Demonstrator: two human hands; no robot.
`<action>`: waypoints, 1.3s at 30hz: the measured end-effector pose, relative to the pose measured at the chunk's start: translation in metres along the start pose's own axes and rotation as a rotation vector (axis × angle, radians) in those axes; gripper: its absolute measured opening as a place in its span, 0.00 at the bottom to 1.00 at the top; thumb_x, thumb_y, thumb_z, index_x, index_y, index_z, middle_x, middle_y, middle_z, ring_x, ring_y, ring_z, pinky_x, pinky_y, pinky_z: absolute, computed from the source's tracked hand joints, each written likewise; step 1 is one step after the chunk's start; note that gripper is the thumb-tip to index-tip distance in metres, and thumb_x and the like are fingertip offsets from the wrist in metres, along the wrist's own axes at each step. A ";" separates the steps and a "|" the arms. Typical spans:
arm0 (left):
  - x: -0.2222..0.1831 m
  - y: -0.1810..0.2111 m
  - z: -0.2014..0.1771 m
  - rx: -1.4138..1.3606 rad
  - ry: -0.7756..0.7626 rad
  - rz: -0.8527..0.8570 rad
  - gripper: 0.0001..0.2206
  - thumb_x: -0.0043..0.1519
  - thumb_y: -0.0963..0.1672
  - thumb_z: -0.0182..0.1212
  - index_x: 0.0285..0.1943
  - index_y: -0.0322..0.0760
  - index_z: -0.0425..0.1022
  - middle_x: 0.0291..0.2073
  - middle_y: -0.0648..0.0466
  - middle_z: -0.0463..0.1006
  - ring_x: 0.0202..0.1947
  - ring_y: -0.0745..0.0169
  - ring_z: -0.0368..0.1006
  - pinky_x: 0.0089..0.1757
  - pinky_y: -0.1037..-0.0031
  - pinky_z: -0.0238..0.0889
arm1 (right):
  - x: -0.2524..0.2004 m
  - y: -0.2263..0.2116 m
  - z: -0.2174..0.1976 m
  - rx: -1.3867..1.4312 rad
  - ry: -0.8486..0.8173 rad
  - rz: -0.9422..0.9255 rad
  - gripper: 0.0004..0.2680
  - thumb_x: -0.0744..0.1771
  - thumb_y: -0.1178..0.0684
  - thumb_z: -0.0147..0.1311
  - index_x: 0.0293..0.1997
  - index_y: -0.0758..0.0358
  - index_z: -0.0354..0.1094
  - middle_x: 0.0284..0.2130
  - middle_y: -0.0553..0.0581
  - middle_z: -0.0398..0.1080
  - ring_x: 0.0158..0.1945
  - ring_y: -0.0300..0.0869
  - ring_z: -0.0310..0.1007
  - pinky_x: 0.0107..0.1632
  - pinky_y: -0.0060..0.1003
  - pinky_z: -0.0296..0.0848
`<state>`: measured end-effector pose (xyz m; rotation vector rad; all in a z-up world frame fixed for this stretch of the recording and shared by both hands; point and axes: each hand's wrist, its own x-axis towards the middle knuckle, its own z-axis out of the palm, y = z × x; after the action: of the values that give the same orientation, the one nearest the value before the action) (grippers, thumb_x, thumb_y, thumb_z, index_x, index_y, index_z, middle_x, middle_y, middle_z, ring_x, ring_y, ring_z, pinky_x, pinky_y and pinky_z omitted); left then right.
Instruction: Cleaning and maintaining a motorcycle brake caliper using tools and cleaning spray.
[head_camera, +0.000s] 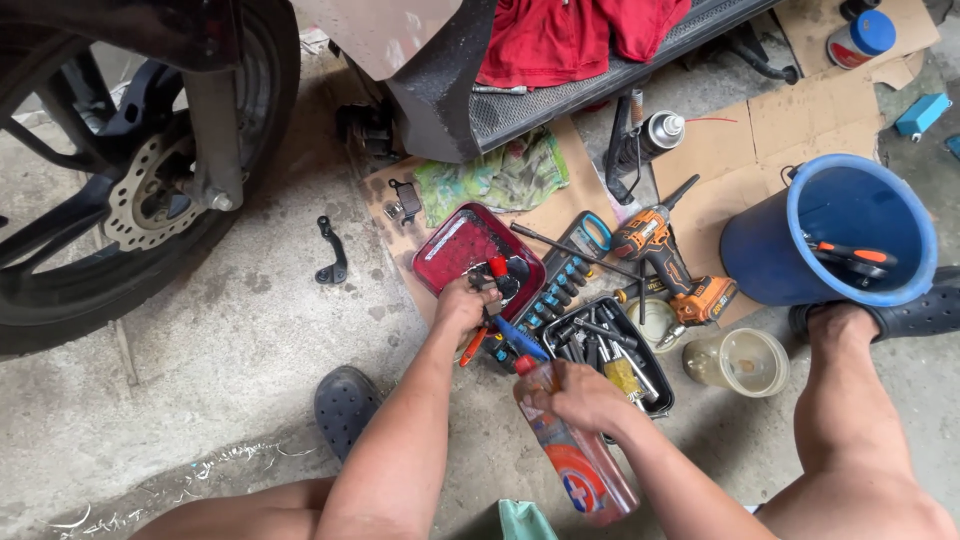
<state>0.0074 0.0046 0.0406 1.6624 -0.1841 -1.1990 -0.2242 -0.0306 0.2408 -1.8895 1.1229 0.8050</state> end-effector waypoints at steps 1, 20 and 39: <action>0.001 -0.002 -0.001 0.001 -0.002 -0.002 0.18 0.65 0.40 0.73 0.64 0.33 0.82 0.37 0.49 0.79 0.39 0.53 0.82 0.31 0.64 0.83 | -0.002 -0.009 -0.006 0.001 -0.001 0.002 0.28 0.65 0.30 0.64 0.67 0.61 0.73 0.56 0.69 0.80 0.66 0.59 0.80 0.68 0.56 0.77; 0.030 -0.010 -0.015 -0.322 -0.036 -0.169 0.16 0.67 0.54 0.63 0.53 0.45 0.73 0.32 0.61 0.70 0.28 0.63 0.76 0.26 0.66 0.79 | 0.000 -0.020 -0.029 0.008 0.068 -0.019 0.28 0.65 0.30 0.64 0.64 0.62 0.73 0.57 0.72 0.80 0.69 0.62 0.77 0.69 0.58 0.75; 0.038 -0.017 -0.025 -0.269 0.002 -0.104 0.20 0.54 0.43 0.66 0.58 0.40 0.78 0.31 0.58 0.69 0.28 0.64 0.73 0.30 0.59 0.84 | 0.018 -0.003 0.019 0.363 -0.004 -0.076 0.27 0.62 0.29 0.69 0.60 0.58 0.78 0.51 0.71 0.81 0.65 0.63 0.78 0.65 0.56 0.75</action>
<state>0.0384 0.0048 0.0026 1.4514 0.0646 -1.2409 -0.2169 -0.0207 0.2178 -1.6148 1.1045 0.5213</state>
